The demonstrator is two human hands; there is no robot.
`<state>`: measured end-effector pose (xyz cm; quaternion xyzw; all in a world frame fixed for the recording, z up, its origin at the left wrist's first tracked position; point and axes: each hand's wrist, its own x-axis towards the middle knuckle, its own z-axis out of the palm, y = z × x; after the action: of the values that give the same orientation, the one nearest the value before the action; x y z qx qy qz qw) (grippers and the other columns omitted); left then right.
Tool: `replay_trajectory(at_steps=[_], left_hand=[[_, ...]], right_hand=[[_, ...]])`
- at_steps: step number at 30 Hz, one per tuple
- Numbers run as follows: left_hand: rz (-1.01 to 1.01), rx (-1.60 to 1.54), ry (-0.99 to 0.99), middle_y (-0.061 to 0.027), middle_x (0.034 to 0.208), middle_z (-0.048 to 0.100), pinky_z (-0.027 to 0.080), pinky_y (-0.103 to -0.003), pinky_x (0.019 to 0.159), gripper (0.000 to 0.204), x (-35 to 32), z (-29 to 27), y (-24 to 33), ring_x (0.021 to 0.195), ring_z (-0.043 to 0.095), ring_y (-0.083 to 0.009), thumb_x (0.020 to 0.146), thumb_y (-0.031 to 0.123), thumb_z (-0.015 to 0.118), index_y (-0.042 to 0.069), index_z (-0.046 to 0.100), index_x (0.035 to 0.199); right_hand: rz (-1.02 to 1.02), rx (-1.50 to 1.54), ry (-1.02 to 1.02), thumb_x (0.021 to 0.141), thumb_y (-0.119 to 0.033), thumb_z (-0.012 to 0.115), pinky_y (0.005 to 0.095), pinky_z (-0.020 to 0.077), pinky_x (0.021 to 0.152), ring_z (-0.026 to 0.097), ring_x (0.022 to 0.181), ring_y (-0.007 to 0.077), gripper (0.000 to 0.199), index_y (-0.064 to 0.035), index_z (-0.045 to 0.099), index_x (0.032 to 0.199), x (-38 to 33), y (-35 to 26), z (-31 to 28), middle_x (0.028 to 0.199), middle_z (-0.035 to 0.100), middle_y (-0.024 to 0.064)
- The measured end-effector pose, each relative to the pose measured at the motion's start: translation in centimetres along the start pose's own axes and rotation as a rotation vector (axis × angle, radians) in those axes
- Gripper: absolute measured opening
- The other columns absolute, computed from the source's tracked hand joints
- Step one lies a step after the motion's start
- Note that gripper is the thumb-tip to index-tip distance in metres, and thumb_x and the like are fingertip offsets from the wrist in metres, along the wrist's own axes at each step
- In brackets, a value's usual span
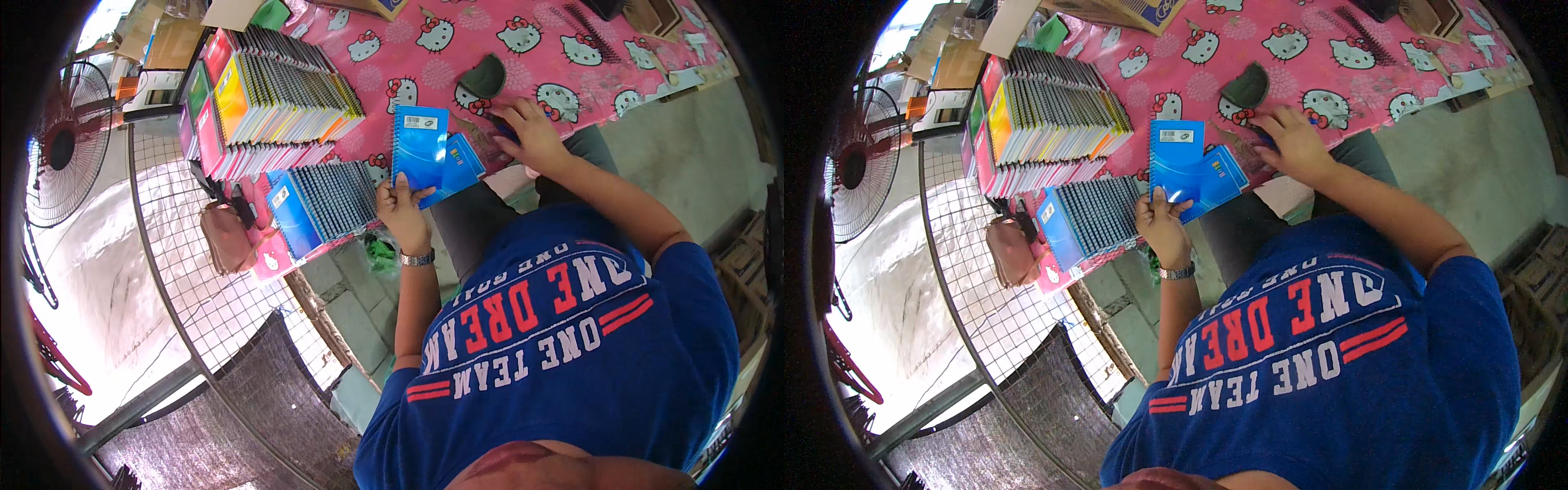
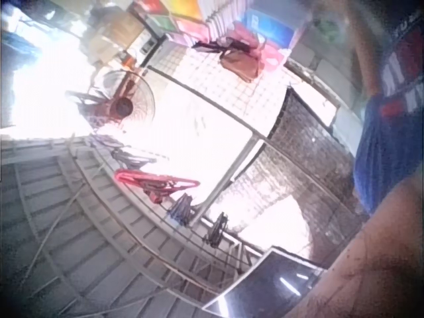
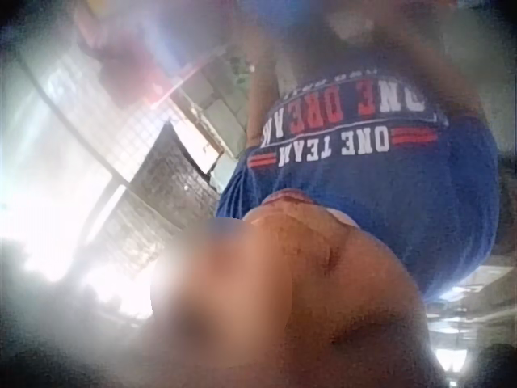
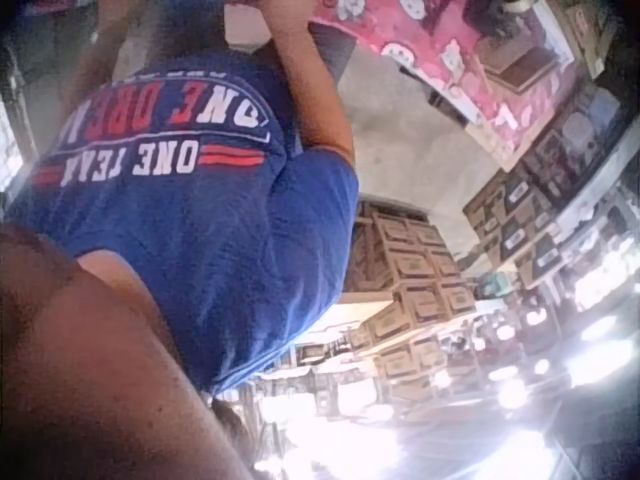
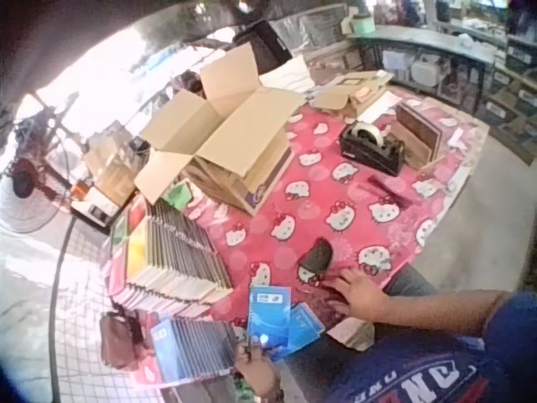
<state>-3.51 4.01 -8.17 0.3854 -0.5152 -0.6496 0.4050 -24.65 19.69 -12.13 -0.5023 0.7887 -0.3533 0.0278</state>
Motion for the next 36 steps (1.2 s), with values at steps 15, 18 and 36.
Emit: replay_trajectory(at_steps=[15,18,36], left_hand=[[0.019,-0.038,-0.053,-0.0065,0.08,0.058,0.061,-0.034,0.053,0.016,-3.3,2.6,2.4,0.063,0.063,-0.0155,0.097,0.015,0.056,0.002,0.048,0.091],[0.039,-0.074,-0.086,-0.0062,0.08,0.057,0.061,-0.033,0.053,0.017,-3.3,2.9,2.8,0.063,0.063,-0.0149,0.097,0.015,0.057,0.002,0.048,0.092],[0.009,-0.171,-0.086,-0.0076,0.082,0.061,0.061,-0.034,0.054,0.012,-3.2,2.8,3.2,0.066,0.066,-0.0168,0.096,0.012,0.057,0.004,0.05,0.095]], right_hand=[[-0.214,0.16,0.124,0.077,-0.021,0.073,0.0435,0.0457,0.095,0.05,0.113,0.0368,0.062,-0.0053,0.051,0.133,5.1,-7.5,-0.7,0.13,0.051,0.0169],[-0.183,0.176,0.101,0.077,-0.021,0.073,0.0437,0.0456,0.096,0.05,0.114,0.0368,0.062,-0.0053,0.051,0.133,5.2,-7.8,-1.4,0.131,0.05,0.0167],[-0.216,0.199,0.033,0.075,-0.026,0.077,0.0459,0.0415,0.102,0.045,0.122,0.037,0.082,-0.0071,0.038,0.144,5.5,-7.7,-1.9,0.142,0.04,0.0169]])
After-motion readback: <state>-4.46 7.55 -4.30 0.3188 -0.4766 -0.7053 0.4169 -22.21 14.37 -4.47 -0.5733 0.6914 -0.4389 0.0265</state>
